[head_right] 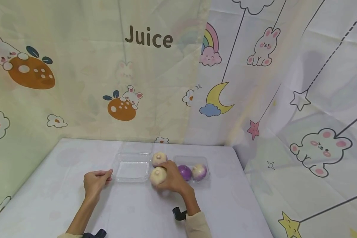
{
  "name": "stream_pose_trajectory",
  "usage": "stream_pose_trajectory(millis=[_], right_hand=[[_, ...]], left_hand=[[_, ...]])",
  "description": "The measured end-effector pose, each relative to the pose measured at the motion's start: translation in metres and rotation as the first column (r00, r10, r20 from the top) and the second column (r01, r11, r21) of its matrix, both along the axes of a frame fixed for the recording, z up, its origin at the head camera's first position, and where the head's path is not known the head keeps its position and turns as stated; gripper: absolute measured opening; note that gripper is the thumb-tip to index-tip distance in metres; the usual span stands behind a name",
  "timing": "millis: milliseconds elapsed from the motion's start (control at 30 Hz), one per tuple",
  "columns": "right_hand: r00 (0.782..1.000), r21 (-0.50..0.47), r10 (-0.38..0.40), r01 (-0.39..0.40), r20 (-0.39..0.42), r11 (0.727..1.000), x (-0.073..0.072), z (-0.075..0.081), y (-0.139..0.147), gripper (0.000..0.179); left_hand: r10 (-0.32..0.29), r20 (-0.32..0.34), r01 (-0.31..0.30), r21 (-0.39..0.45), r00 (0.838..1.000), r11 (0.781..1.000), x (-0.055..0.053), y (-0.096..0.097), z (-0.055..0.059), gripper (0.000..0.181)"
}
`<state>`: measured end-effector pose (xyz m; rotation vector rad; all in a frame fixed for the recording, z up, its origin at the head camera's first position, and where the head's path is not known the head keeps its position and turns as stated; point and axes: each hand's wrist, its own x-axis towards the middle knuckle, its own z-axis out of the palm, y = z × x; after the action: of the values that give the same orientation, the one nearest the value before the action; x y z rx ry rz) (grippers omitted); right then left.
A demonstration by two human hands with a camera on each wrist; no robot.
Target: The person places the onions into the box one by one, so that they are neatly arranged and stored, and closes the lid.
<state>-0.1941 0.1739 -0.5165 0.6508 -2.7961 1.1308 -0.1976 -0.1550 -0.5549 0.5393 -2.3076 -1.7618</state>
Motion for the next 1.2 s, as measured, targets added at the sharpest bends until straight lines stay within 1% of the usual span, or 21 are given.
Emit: stream_pose_trajectory(millis=[167, 367, 600, 967, 1200], right_hand=[[1.0, -0.039, 0.008, -0.008, 0.013, 0.999, -0.002, -0.001, 0.003, 0.077], [1.0, -0.035, 0.027, -0.027, 0.002, 0.999, -0.005, -0.005, 0.005, 0.078], [0.999, -0.099, 0.036, -0.032, 0.039, 0.995, -0.009, -0.006, 0.003, 0.076], [0.994, -0.189, 0.065, -0.048, 0.087, 0.981, -0.014, -0.008, 0.003, 0.072], [0.994, -0.209, 0.073, -0.054, 0.085, 0.976, -0.016, -0.009, 0.003, 0.073]], left_hand=[[0.0, 0.005, 0.0, 0.006, 1.0, 1.0, 0.0, 0.0, 0.0, 0.03], [-0.002, 0.004, 0.002, 0.014, 1.0, 1.0, 0.0, 0.001, 0.001, 0.03], [-0.019, 0.004, 0.019, 0.024, 1.0, 1.0, 0.0, 0.0, 0.0, 0.03], [0.002, 0.01, -0.002, 0.017, 1.0, 1.0, 0.001, 0.0, -0.001, 0.03], [0.01, 0.005, -0.01, 0.015, 1.0, 1.0, -0.001, 0.001, -0.002, 0.031]])
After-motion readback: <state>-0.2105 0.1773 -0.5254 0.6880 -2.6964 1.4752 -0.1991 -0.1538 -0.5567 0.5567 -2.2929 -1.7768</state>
